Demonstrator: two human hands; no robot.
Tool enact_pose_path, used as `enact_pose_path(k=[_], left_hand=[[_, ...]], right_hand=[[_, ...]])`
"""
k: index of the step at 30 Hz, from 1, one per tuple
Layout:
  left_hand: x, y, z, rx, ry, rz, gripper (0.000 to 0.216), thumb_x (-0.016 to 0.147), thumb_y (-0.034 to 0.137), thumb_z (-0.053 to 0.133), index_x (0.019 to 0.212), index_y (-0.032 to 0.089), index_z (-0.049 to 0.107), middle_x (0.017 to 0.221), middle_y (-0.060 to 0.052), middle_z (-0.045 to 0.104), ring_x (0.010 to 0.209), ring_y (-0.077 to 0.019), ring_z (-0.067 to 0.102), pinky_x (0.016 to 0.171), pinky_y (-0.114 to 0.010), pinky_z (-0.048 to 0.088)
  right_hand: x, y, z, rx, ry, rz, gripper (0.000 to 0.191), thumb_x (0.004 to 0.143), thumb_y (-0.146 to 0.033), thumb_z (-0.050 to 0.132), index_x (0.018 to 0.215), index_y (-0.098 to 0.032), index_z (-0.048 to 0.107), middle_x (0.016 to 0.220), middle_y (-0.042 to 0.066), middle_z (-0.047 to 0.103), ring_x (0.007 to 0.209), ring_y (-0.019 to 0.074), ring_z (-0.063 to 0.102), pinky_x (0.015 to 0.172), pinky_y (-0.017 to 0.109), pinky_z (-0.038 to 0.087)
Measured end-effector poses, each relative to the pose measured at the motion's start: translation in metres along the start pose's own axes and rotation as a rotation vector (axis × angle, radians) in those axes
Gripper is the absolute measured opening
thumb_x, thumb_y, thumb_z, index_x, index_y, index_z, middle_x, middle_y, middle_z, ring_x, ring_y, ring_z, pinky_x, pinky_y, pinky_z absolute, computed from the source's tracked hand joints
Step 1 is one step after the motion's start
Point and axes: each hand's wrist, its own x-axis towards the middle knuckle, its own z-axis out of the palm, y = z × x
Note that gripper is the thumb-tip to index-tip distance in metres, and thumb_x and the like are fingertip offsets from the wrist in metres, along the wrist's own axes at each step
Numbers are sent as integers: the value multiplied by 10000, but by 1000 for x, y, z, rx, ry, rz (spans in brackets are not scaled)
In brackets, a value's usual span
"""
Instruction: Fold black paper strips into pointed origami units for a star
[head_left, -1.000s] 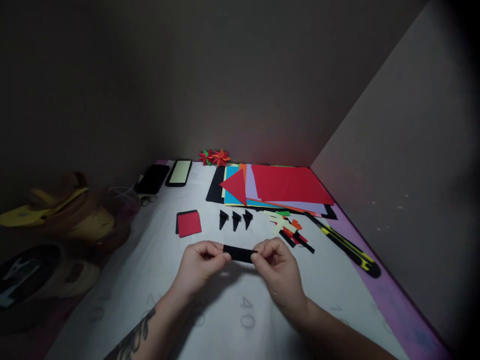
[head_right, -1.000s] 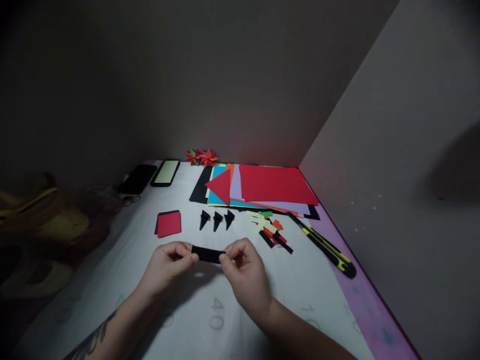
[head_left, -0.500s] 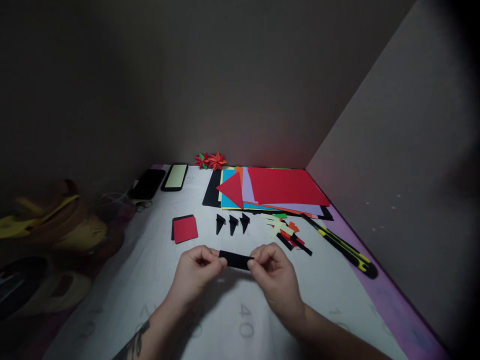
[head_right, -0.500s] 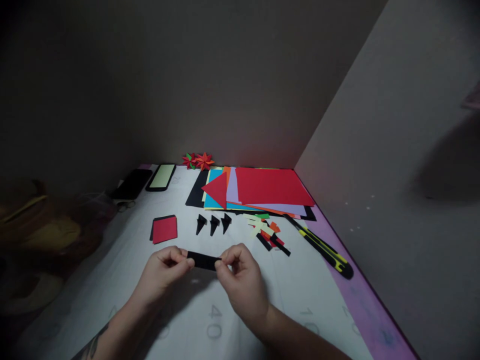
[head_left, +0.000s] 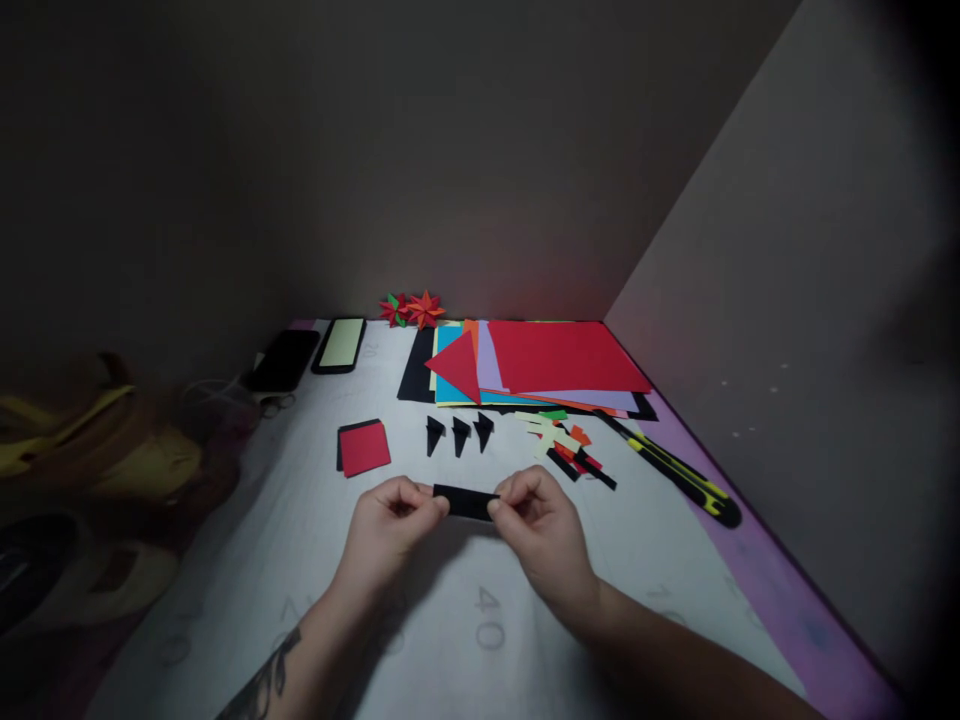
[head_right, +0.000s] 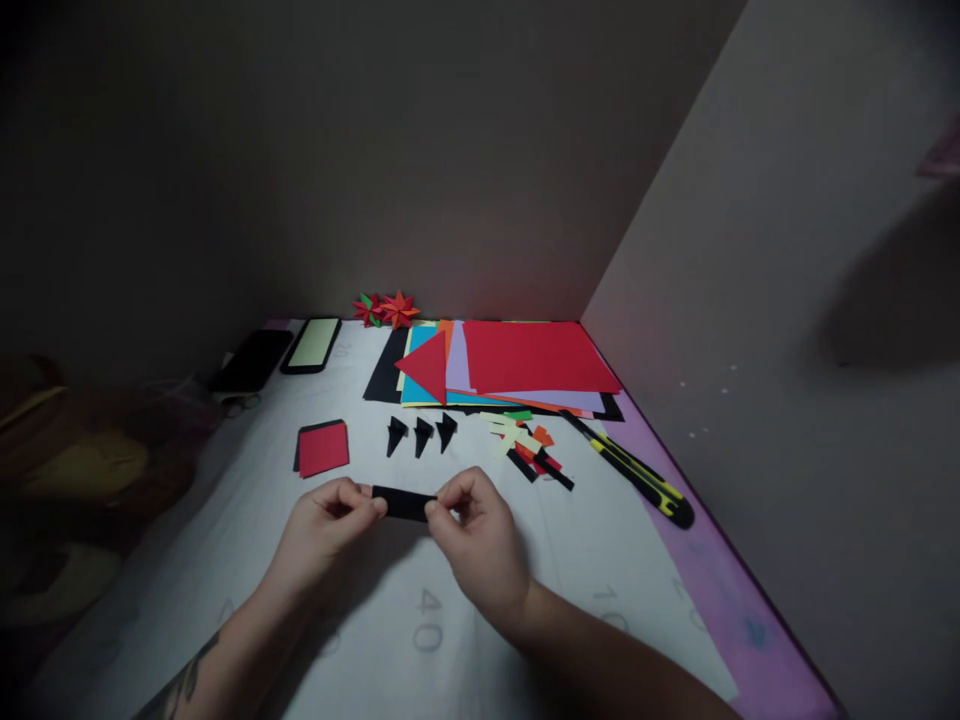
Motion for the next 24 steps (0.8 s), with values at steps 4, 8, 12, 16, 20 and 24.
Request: enact_pose_path(k=[4,8,12,16,20,24], left_hand=[[1,3,0,7,-109,3,275,624,247,729,692,188,469,551,73,508,492,-68,442,487,-176,326],[2,-1,-5,176,-280,55,293,698,220,650,929,205,470,591,66,569,528,-96,491,519,-195,365],[0,-7,-4,293,-378,82,269,716,191,615,965,186,512,646,38,588,571,-106,511,543,-211,377],[-2,-4,3,122,-270,34,306,710,224,629,969,188,469,610,52,574,558,-108,517,550,-217,379],[-2,-1,7,44,-190,58,300,708,241,641,944,196,461,603,67,554,562,-101,508,564,-216,371],[-4,-1,6,118,-205,91,285,727,231,624,958,202,460,606,72,542,568,-101,501,563,-217,367]], right_hand=[[2,2,0,-26,16,44,160,712,-165,617,690,-218,468,676,-28,525,629,135,508,584,252,414],[8,7,-1,-43,-19,78,157,724,-154,599,710,-221,458,674,-36,534,625,132,503,592,254,404],[13,9,2,6,-36,38,152,739,-158,605,744,-224,467,692,-33,547,663,136,526,643,262,425],[11,12,8,192,-83,40,316,726,-214,656,983,-243,474,896,-1,584,775,144,557,698,270,457],[4,20,15,-3,-228,187,104,742,-244,629,755,-203,535,688,-29,538,623,122,488,578,239,401],[1,22,19,-106,-151,210,185,724,-244,613,606,-199,477,561,-55,459,546,108,408,522,230,326]])
